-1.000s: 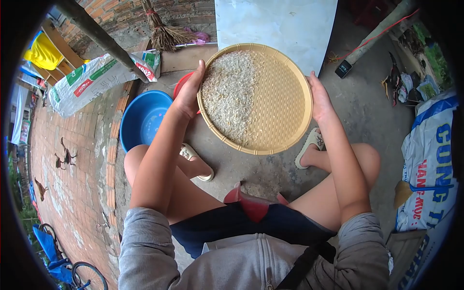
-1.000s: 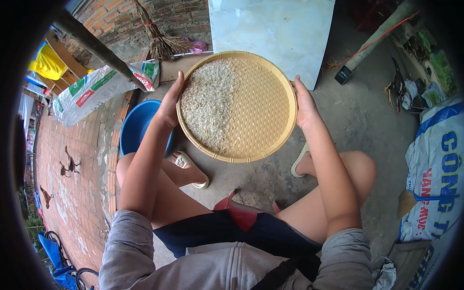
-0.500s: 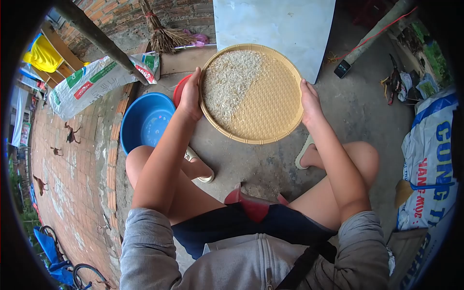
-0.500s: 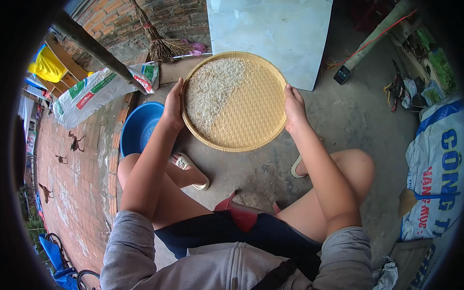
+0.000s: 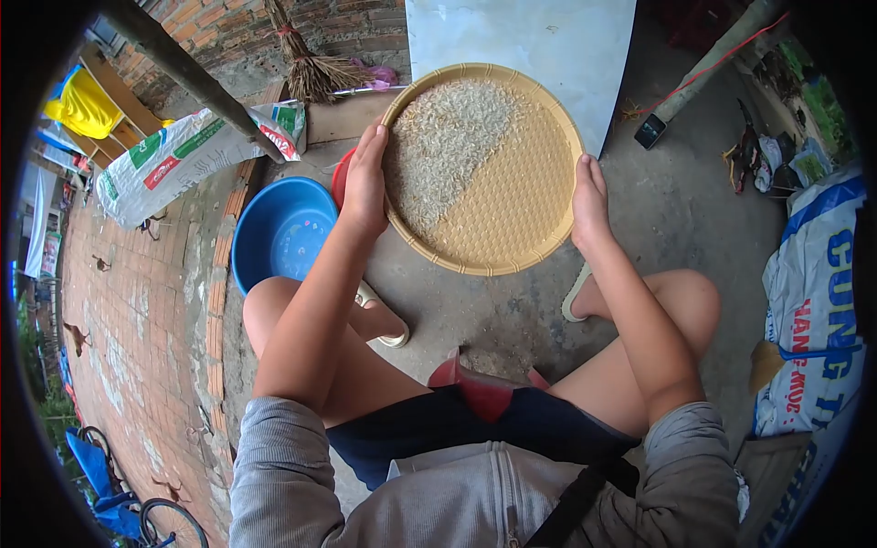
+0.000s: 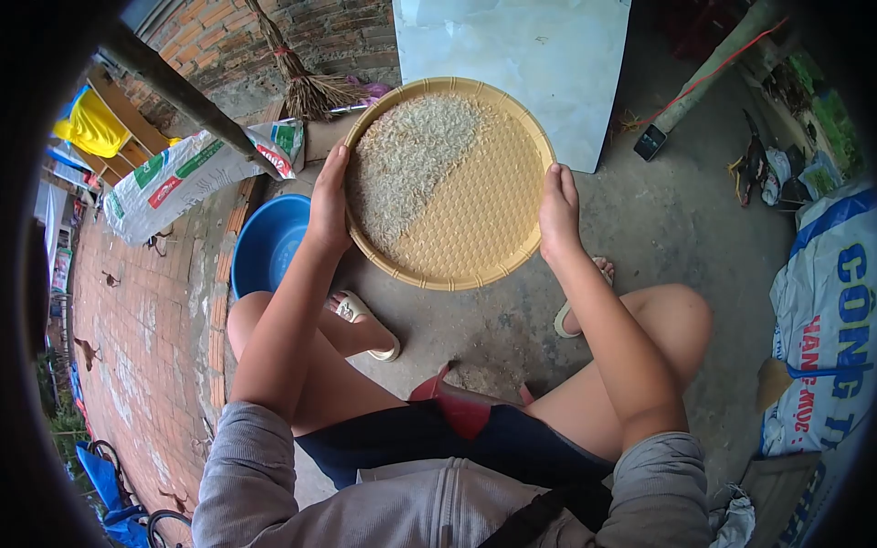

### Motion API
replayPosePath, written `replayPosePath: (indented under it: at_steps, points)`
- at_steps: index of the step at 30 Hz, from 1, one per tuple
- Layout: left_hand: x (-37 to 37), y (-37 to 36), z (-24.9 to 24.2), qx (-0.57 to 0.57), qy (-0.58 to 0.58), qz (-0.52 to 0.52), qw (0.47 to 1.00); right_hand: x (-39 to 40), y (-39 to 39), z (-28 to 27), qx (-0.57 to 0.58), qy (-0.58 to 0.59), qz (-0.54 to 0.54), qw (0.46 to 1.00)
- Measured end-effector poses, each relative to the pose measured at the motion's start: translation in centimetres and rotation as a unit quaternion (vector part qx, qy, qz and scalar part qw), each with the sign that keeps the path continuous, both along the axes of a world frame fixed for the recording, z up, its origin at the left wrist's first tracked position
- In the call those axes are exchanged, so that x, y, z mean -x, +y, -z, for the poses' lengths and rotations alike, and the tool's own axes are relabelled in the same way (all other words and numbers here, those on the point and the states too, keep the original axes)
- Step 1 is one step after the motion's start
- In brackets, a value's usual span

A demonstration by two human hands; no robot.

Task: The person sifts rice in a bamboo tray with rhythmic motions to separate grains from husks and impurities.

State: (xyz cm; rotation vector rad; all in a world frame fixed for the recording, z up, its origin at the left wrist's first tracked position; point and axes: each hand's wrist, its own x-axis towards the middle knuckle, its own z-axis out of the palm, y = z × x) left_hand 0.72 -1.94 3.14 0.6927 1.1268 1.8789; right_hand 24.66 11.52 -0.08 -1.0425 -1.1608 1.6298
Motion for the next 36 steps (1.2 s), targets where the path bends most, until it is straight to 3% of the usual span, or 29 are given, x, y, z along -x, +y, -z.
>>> replayPosePath:
  at_steps: [4, 7, 9, 12, 15, 20, 22, 25, 27, 29, 31, 34, 36]
  points:
    - [0.2, 0.1, 0.1, 0.037, -0.025, 0.000, 0.999, -0.2, 0.6, 0.0, -0.018, -0.019, -0.018, 0.999]
    - [0.2, 0.3, 0.9, 0.030, -0.010, -0.001, 0.999, 0.1, 0.7, 0.8, 0.054, -0.039, -0.005, 0.998]
    - [-0.4, 0.1, 0.5, 0.004, -0.025, 0.000, 1.000, -0.1, 0.3, 0.3, 0.009, -0.003, 0.011, 1.000]
    - [-0.5, 0.2, 0.0, 0.017, 0.006, -0.004, 1.000, -0.4, 0.3, -1.1, 0.038, 0.046, -0.023, 0.998]
    - [-0.9, 0.4, 0.2, 0.045, 0.013, -0.012, 0.999, 0.0, 0.4, -0.4, 0.077, -0.017, 0.012, 0.997]
    - [-0.8, 0.2, -0.5, -0.019, 0.039, -0.013, 0.999, -0.5, -0.3, -0.8, -0.014, 0.012, 0.022, 1.000]
    - [-0.5, 0.2, -0.5, 0.019, 0.047, 0.001, 0.999, -0.5, -0.2, -0.6, -0.018, 0.030, 0.012, 0.999]
    - [-0.9, 0.4, 0.8, 0.100, 0.024, -0.025, 0.994, -0.6, 0.2, 1.0, 0.079, -0.019, -0.014, 0.997]
    - [-1.0, 0.3, 0.5, 0.104, 0.032, -0.036, 0.993, -0.6, -0.2, 1.3, 0.058, -0.051, 0.011, 0.997]
    - [-0.7, 0.1, 0.1, 0.021, 0.036, -0.010, 0.999, -0.8, 0.0, 0.7, 0.016, -0.035, 0.008, 0.999]
    - [-0.6, 0.1, 0.3, 0.032, 0.030, -0.014, 0.999, -0.8, 0.1, 0.3, -0.020, -0.021, 0.004, 1.000]
    - [-0.2, 0.3, 1.3, 0.123, 0.002, 0.001, 0.992, -0.3, 0.0, 0.4, 0.058, -0.025, -0.004, 0.998]
    - [-0.4, 0.6, 1.6, 0.102, -0.013, -0.024, 0.994, -0.1, -0.2, 0.8, 0.078, -0.072, 0.031, 0.994]
